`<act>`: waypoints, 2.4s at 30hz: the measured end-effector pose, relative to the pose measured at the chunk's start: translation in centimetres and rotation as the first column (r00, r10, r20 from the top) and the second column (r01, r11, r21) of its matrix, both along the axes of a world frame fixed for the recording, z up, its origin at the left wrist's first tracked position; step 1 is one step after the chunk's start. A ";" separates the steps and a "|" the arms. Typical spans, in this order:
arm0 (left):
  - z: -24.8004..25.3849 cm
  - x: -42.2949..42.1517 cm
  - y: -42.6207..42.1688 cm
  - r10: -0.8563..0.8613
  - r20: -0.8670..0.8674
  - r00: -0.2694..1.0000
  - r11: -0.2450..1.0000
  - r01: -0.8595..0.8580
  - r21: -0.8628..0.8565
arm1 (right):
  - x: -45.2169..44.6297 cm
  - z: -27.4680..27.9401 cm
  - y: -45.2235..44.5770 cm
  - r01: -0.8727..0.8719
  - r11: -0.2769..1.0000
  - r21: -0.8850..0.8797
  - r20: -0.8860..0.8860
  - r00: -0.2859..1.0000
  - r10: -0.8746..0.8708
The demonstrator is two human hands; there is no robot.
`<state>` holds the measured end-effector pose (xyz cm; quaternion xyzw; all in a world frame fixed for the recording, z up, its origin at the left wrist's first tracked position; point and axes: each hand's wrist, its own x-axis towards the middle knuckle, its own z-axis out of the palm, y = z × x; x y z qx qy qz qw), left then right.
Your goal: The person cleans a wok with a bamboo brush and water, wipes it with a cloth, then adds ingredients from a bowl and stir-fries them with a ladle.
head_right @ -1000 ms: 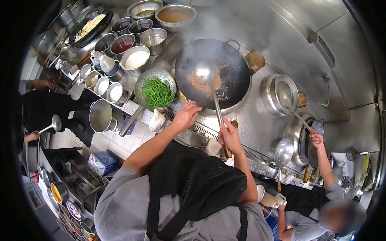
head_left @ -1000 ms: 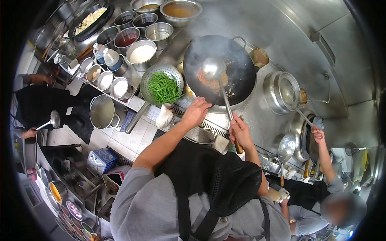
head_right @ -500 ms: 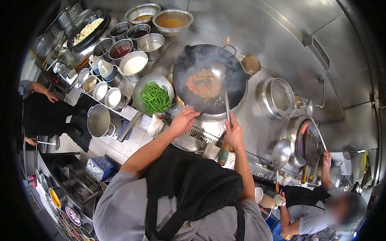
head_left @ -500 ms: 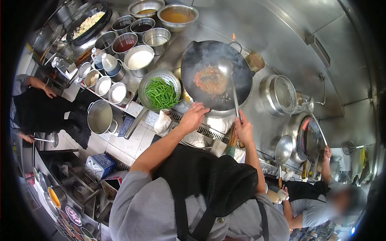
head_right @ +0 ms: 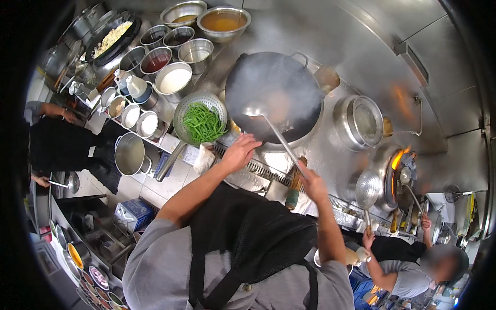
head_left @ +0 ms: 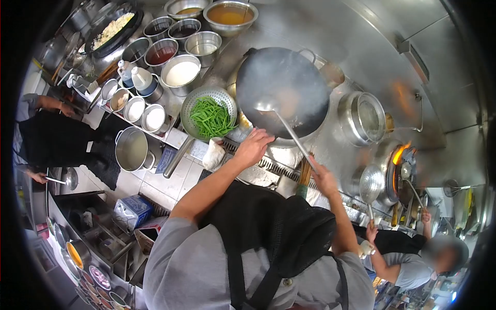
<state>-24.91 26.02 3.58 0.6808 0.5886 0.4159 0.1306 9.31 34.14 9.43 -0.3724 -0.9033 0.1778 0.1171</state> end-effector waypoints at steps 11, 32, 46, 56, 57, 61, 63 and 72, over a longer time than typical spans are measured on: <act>0.1 0.3 -0.2 0.016 0.027 1.000 1.000 -0.015 -0.020 | 0.4 25.1 -3.6 0.191 0.946 -0.263 0.307 0.946 -0.106; 0.1 0.1 -0.1 0.027 0.015 1.000 0.999 -0.027 -0.019 | -8.0 6.1 3.9 0.233 0.970 -0.075 0.004 0.972 -0.234; 1.4 1.2 -1.8 0.167 -0.207 0.964 0.982 -0.181 -0.050 | 0.1 10.6 2.9 0.237 0.964 -0.118 0.212 0.955 -0.209; 2.0 1.5 -1.5 0.173 -0.198 0.965 0.978 -0.192 -0.080 | 1.0 25.1 -0.9 0.330 0.928 -0.173 0.497 0.843 -0.207; 2.1 1.6 -1.5 0.173 -0.195 0.965 0.978 -0.192 -0.087 | 1.1 22.5 0.1 0.277 0.949 -0.150 0.484 0.857 -0.174; 2.3 1.7 -1.7 0.171 -0.201 0.965 0.976 -0.193 -0.097 | 0.9 8.8 5.6 0.310 0.940 -0.143 0.142 0.946 -0.290; 2.0 1.7 -1.5 0.184 -0.214 0.959 0.976 -0.205 -0.079 | -3.1 8.4 5.3 0.436 0.859 -0.267 0.081 0.899 -0.431; 3.2 1.2 -1.9 0.117 -0.198 0.973 0.984 -0.141 -0.110 | -8.0 -1.5 2.5 0.330 0.813 -0.480 -0.230 0.847 -0.480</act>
